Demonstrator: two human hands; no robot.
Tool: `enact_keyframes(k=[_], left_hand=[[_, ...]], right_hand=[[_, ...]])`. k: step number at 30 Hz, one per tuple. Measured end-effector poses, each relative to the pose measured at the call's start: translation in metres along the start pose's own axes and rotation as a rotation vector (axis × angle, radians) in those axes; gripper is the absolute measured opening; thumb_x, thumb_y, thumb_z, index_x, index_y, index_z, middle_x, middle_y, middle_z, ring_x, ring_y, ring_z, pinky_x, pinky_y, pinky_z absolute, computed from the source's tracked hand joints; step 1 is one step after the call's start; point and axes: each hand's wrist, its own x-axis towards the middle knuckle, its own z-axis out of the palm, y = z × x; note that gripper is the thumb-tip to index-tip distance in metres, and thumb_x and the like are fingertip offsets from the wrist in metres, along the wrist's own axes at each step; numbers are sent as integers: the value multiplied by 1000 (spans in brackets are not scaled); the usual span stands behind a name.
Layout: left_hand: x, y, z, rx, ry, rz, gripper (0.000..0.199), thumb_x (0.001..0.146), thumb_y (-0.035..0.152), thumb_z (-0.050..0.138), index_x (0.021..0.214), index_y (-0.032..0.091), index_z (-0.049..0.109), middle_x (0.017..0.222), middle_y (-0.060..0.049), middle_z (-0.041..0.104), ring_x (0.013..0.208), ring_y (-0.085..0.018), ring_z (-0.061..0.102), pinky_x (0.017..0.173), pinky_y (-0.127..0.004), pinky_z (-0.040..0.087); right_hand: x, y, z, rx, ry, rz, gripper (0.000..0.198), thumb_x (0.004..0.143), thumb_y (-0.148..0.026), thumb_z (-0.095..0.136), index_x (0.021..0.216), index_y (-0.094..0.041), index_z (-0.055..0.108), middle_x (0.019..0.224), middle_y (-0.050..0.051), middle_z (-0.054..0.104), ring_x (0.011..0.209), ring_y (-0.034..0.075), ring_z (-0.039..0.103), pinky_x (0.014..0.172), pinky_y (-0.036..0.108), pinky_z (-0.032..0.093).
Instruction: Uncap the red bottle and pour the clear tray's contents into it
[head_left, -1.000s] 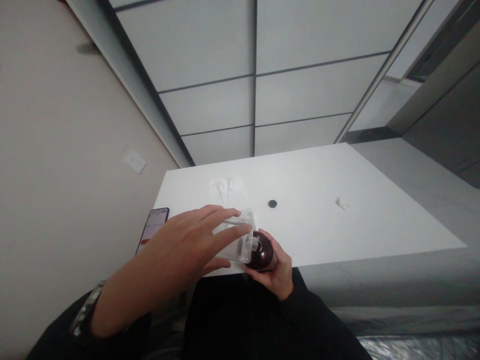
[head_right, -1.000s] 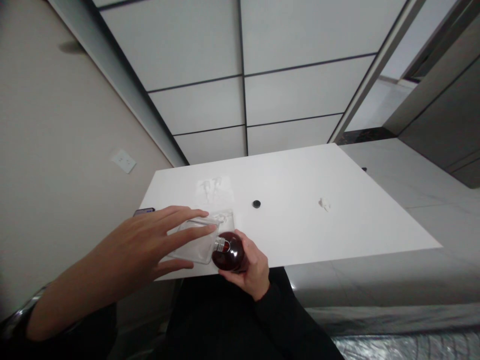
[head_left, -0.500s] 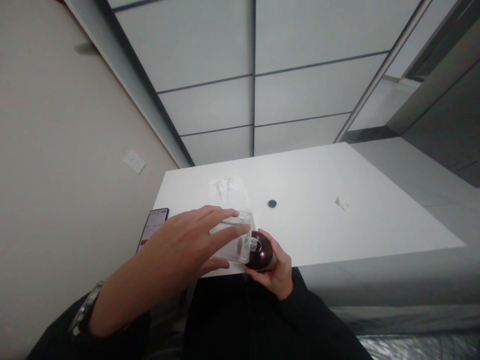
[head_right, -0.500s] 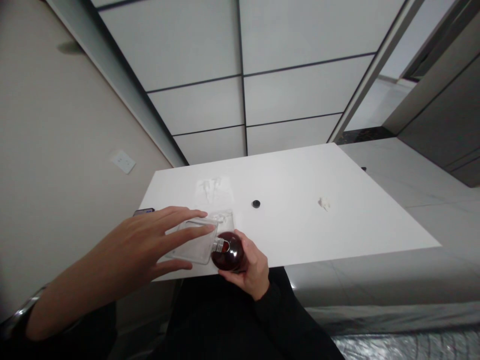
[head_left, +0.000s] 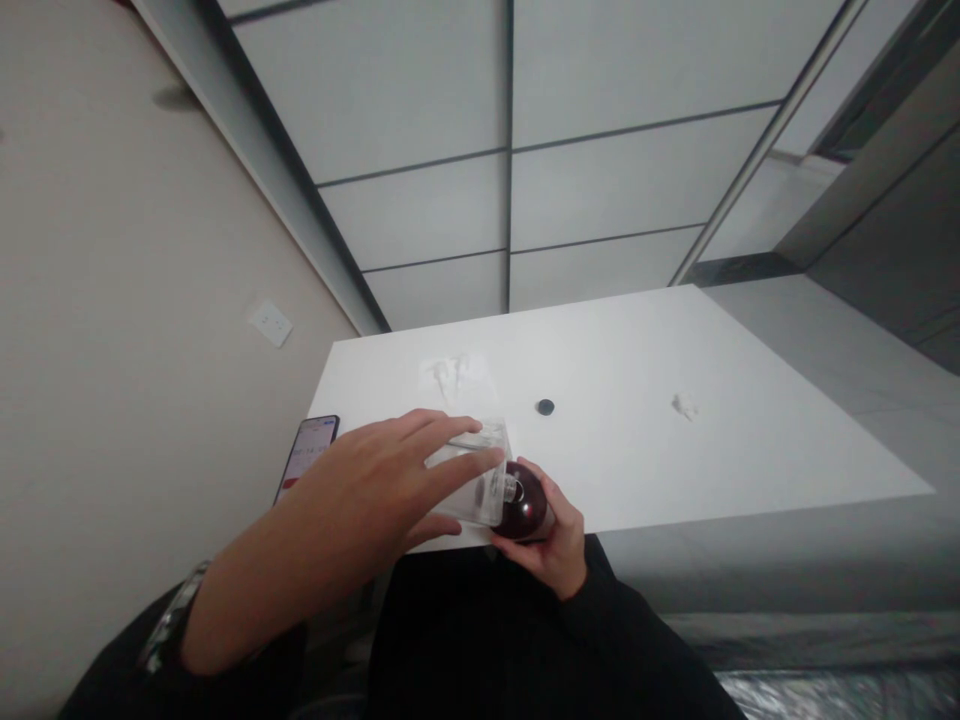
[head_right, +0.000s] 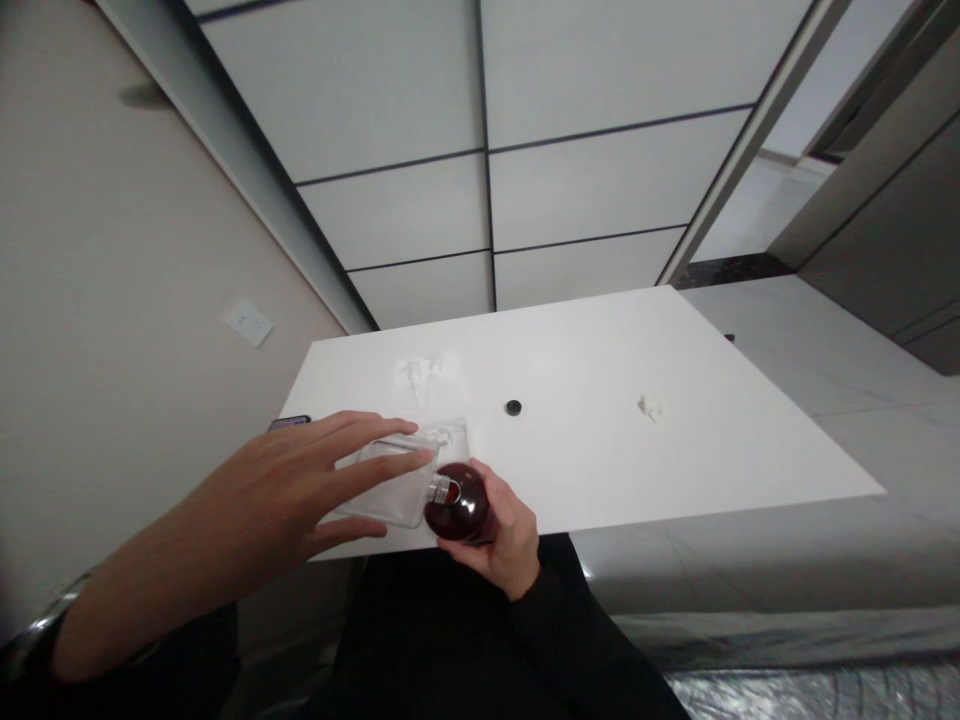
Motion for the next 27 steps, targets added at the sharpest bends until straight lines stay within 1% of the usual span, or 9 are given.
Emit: enact_keyframes(k=[4, 11, 14, 17, 23, 27], left_hand=[[0, 0, 0, 7, 1, 7, 64, 89, 21, 85, 145, 25, 55, 146, -11, 66, 128, -34, 67, 101, -50, 63], [2, 0, -1, 5, -10, 7, 57, 93, 22, 81, 145, 26, 56, 146, -12, 66, 131, -32, 66, 106, -49, 60], [3, 1, -2, 6, -10, 11, 55, 94, 21, 79, 144, 25, 56, 146, -12, 66, 130, -33, 67, 104, -50, 61], [3, 1, -3, 4, 3, 15, 51, 97, 21, 76, 144, 25, 57, 146, -11, 66, 132, -32, 66, 106, -49, 61], [4, 1, -3, 24, -3, 29, 60, 90, 20, 83, 144, 25, 56, 144, -12, 67, 127, -35, 68, 101, -53, 63], [4, 2, -4, 24, -1, 28, 57, 93, 20, 81, 144, 25, 55, 144, -12, 67, 128, -34, 68, 101, -51, 63]], right_hand=[[0, 0, 0, 4, 10, -16, 98, 83, -43, 88, 163, -26, 33, 147, 18, 65, 131, 38, 69, 105, 57, 63], [-1, 1, 1, 10, 14, -29, 106, 80, -39, 92, 165, -28, 29, 150, 18, 64, 132, 39, 68, 105, 58, 63], [0, 1, 1, 17, 25, -57, 106, 81, -37, 91, 165, -29, 28, 151, 17, 63, 133, 38, 68, 105, 58, 63], [0, 1, 0, 16, 18, -49, 106, 80, -38, 92, 165, -29, 29, 150, 18, 63, 133, 39, 68, 105, 59, 62], [0, 1, 0, -1, 2, -10, 105, 80, -40, 92, 164, -27, 30, 148, 18, 64, 132, 39, 68, 106, 58, 62], [1, -1, -1, 4, 12, -27, 102, 82, -40, 89, 165, -27, 30, 148, 18, 65, 132, 38, 68, 105, 57, 63]])
